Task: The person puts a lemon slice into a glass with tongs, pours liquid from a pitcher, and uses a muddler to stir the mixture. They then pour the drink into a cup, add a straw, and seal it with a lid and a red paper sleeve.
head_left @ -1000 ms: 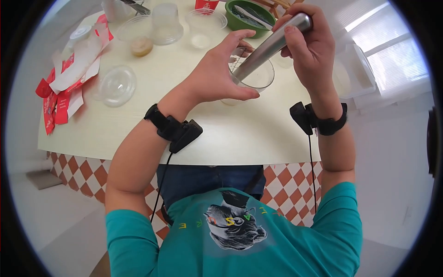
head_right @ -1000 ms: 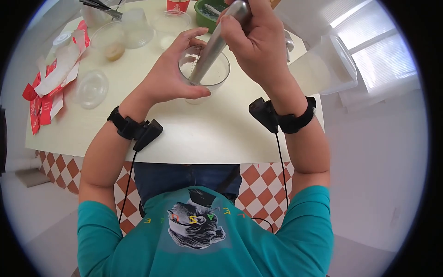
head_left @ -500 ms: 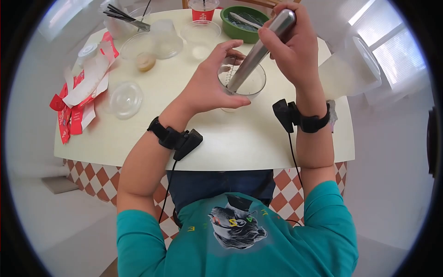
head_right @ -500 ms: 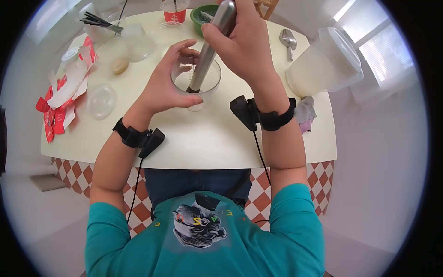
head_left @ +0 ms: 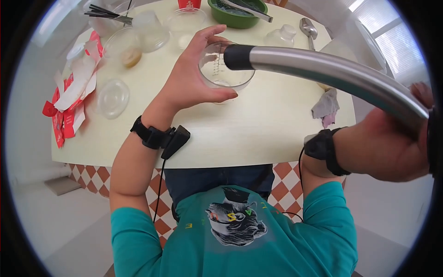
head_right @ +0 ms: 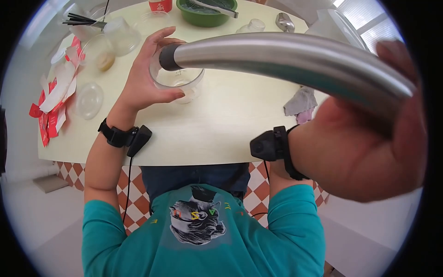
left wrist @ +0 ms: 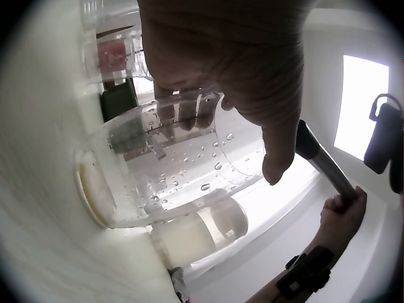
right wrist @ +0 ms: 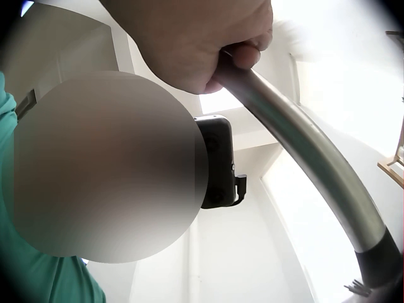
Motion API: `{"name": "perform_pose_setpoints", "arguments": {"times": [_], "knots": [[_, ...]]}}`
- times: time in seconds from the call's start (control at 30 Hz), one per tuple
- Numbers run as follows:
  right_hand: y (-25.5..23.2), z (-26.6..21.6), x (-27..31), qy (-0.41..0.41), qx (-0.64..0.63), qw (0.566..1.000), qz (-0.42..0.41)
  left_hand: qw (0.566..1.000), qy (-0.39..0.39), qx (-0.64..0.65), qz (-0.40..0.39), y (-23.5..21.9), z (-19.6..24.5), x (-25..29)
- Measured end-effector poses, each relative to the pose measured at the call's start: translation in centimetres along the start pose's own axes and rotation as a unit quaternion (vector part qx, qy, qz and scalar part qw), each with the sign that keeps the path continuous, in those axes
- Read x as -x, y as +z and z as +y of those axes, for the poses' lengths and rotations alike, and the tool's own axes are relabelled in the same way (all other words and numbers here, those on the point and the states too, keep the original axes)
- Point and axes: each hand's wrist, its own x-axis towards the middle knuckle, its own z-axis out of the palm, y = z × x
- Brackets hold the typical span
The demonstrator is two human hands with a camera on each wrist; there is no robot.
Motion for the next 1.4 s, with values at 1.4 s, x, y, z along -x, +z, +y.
{"name": "perform_pose_setpoints", "arguments": {"times": [1.4], "knots": [[-6.4,5.3,-3.4,-0.035,0.256,0.959,-0.114,0.999,-0.047,0.025,-0.002,-0.1,0.6,0.2]]}}
